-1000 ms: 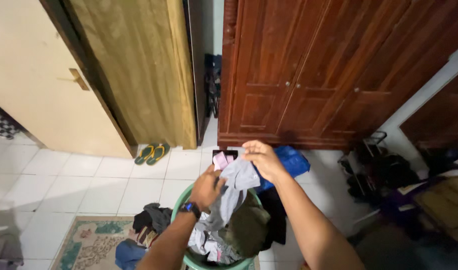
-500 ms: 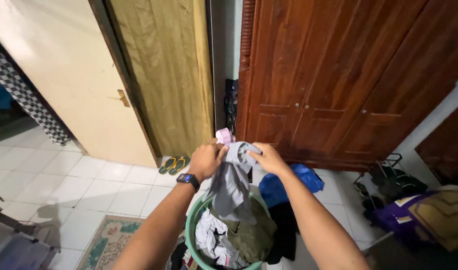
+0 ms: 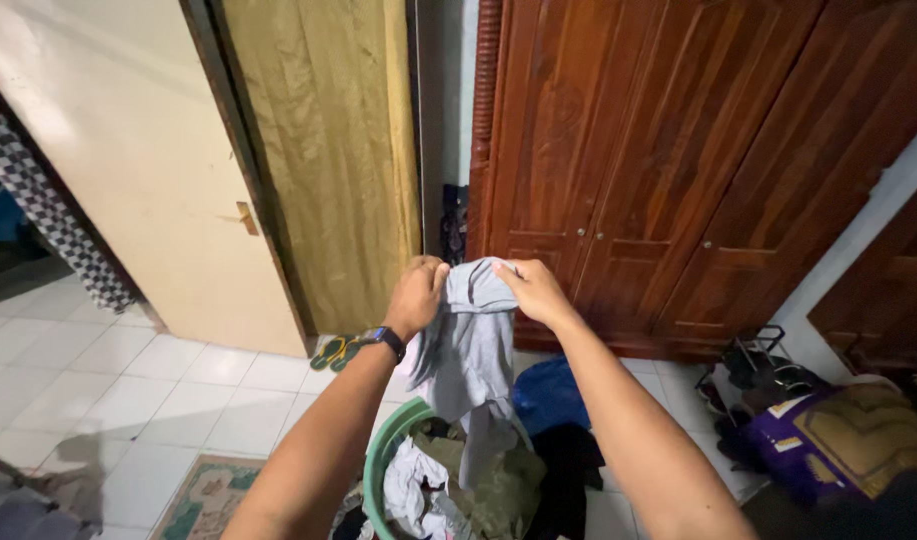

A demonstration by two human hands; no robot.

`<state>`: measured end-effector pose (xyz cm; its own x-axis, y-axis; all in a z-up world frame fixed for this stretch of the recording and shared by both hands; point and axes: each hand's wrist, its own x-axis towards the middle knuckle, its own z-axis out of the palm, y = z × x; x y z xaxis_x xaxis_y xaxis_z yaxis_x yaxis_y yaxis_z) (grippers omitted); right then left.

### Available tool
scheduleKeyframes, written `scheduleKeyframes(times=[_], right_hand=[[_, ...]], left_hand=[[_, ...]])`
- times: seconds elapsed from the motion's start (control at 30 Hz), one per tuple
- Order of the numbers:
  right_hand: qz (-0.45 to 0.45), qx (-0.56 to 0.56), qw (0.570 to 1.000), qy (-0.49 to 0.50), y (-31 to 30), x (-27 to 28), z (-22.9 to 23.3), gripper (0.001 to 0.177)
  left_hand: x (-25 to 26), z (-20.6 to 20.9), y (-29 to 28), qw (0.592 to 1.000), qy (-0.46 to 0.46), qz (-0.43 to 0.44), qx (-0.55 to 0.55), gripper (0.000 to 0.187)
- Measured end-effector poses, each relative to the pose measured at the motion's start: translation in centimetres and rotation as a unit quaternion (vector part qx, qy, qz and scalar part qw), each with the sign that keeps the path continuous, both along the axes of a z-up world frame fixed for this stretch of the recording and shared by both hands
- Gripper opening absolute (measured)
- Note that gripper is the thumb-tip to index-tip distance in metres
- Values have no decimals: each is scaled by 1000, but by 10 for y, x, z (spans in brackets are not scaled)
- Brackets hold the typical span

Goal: The person picks up several clothing items from a laundry basket, folds them by hand, and places them onto a shelf in a closet.

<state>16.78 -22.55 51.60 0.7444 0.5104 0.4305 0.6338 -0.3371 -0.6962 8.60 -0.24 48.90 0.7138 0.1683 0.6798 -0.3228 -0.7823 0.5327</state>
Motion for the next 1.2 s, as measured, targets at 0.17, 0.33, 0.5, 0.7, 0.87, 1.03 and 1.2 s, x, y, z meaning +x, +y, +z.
scheduleKeyframes(times=[0.17,0.33,0.5,0.7,0.87,1.03,1.2], right_hand=[[-10,145,982,121,2,-13,36,39],[-57,96,991,74,-15,-21,63,40],[-19,93,995,5,-36,-35,75,40],[60,-55,947,-309,-22,-63,51,106],[94,86,988,90,-29,-46,46,33],[107,75,989,69,-16,-66,77,28],[114,0,988,104,-12,-98,116,36]], left_hand=[[-7,32,-16,961,192,-137,-142,49],[-10,51,-10,974,117,-192,27,54],[4,66,-8,962,159,-217,-39,32],[-6,87,-29,943,133,-298,-60,34],[-61,130,-8,959,201,-175,99,42],[-74,140,26,946,131,-214,204,56],[-63,114,81,909,215,-196,298,32]])
